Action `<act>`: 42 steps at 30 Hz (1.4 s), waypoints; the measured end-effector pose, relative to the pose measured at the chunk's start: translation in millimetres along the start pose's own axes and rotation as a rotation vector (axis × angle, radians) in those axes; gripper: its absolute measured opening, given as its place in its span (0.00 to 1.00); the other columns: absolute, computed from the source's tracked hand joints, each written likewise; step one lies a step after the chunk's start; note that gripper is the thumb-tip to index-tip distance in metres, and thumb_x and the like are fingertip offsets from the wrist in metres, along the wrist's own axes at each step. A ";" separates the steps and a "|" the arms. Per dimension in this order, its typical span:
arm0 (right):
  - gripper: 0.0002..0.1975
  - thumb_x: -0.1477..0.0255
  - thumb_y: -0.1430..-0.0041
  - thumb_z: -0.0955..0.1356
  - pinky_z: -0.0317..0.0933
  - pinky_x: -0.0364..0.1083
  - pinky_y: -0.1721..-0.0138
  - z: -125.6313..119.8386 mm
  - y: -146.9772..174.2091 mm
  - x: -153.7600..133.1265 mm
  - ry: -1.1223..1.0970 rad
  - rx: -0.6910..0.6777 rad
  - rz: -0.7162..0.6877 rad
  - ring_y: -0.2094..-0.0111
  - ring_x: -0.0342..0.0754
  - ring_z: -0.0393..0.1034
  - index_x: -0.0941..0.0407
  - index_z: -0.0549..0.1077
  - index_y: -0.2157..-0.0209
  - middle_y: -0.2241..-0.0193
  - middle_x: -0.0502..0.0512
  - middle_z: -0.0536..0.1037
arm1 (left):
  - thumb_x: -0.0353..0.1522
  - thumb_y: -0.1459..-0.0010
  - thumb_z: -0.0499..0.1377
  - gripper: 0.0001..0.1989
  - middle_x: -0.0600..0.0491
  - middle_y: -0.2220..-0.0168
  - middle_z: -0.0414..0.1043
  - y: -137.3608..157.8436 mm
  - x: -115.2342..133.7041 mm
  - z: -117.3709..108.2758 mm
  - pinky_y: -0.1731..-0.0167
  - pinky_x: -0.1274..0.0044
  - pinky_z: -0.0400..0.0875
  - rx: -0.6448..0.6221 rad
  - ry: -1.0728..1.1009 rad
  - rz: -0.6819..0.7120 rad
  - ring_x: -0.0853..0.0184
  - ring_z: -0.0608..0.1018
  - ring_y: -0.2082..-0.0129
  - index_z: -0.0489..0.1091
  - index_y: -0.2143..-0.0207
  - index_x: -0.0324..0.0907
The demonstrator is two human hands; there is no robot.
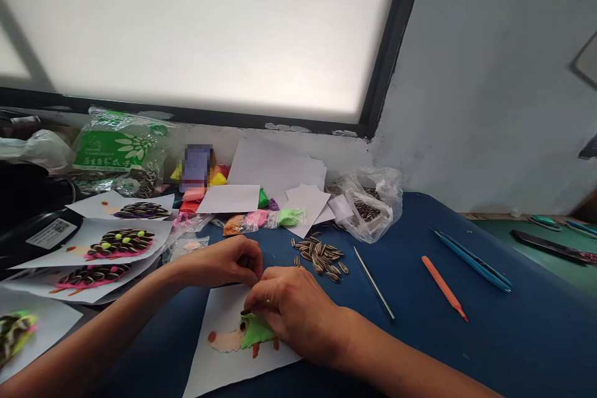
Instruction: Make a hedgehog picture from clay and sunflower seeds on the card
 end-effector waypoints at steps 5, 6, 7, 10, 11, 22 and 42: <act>0.09 0.82 0.43 0.69 0.62 0.40 0.65 1.2 0.8 -1.3 0.022 -0.010 -0.007 0.66 0.44 0.72 0.58 0.81 0.64 0.67 0.54 0.77 | 0.30 0.54 0.61 0.06 0.57 0.75 0.69 0.6 -0.1 -0.6 0.78 0.80 0.58 0.007 -0.012 -0.007 0.71 0.69 0.74 0.74 0.71 0.39; 0.09 0.82 0.43 0.69 0.62 0.40 0.65 0.9 0.7 -1.3 0.025 -0.010 -0.010 0.67 0.44 0.72 0.58 0.81 0.64 0.67 0.53 0.77 | 0.30 0.54 0.61 0.06 0.57 0.75 0.69 0.6 0.0 -0.7 0.78 0.80 0.58 0.007 -0.014 -0.008 0.71 0.69 0.74 0.74 0.71 0.39; 0.09 0.82 0.43 0.69 0.62 0.39 0.66 0.5 0.5 -1.2 0.029 -0.009 -0.012 0.67 0.43 0.72 0.58 0.80 0.64 0.68 0.53 0.77 | 0.30 0.54 0.61 0.06 0.57 0.75 0.69 0.5 0.1 -0.7 0.78 0.80 0.58 0.007 -0.014 -0.008 0.70 0.69 0.74 0.74 0.71 0.39; 0.10 0.83 0.43 0.68 0.61 0.38 0.68 -0.2 0.4 -0.7 0.039 -0.006 -0.018 0.68 0.42 0.71 0.58 0.80 0.65 0.68 0.53 0.76 | 0.31 0.54 0.61 0.06 0.57 0.75 0.69 -0.3 -0.1 -0.7 0.78 0.80 0.58 0.005 -0.015 -0.003 0.70 0.69 0.74 0.74 0.71 0.39; 0.10 0.83 0.43 0.68 0.60 0.38 0.69 -0.2 0.5 -0.6 0.044 -0.006 -0.021 0.69 0.42 0.71 0.57 0.80 0.65 0.68 0.53 0.76 | 0.31 0.54 0.61 0.06 0.57 0.75 0.69 -0.6 -0.4 -0.8 0.78 0.80 0.58 0.005 -0.015 -0.001 0.70 0.69 0.74 0.74 0.71 0.39; 0.10 0.79 0.40 0.67 0.63 0.42 0.64 -11.8 -1.0 -2.6 -0.154 0.066 0.022 0.66 0.44 0.71 0.54 0.80 0.63 0.67 0.52 0.77 | 0.30 0.55 0.61 0.05 0.58 0.78 0.67 -1.5 -1.4 1.1 0.80 0.80 0.56 -0.003 0.018 0.017 0.71 0.67 0.77 0.74 0.72 0.39; 0.06 0.76 0.40 0.68 0.61 0.42 0.68 -54.6 3.1 13.7 -0.012 0.398 0.003 0.68 0.44 0.68 0.56 0.78 0.62 0.66 0.53 0.76 | 0.45 0.43 0.58 0.17 0.56 0.74 0.68 5.6 28.2 -7.9 0.77 0.80 0.57 0.034 0.342 0.165 0.74 0.64 0.77 0.71 0.71 0.38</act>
Point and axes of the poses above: each hand's wrist, its own y-axis away from the middle knuckle, its own z-axis out of the palm, x = y × z, the point moved 8 cm from there along -y, towards the middle knuckle
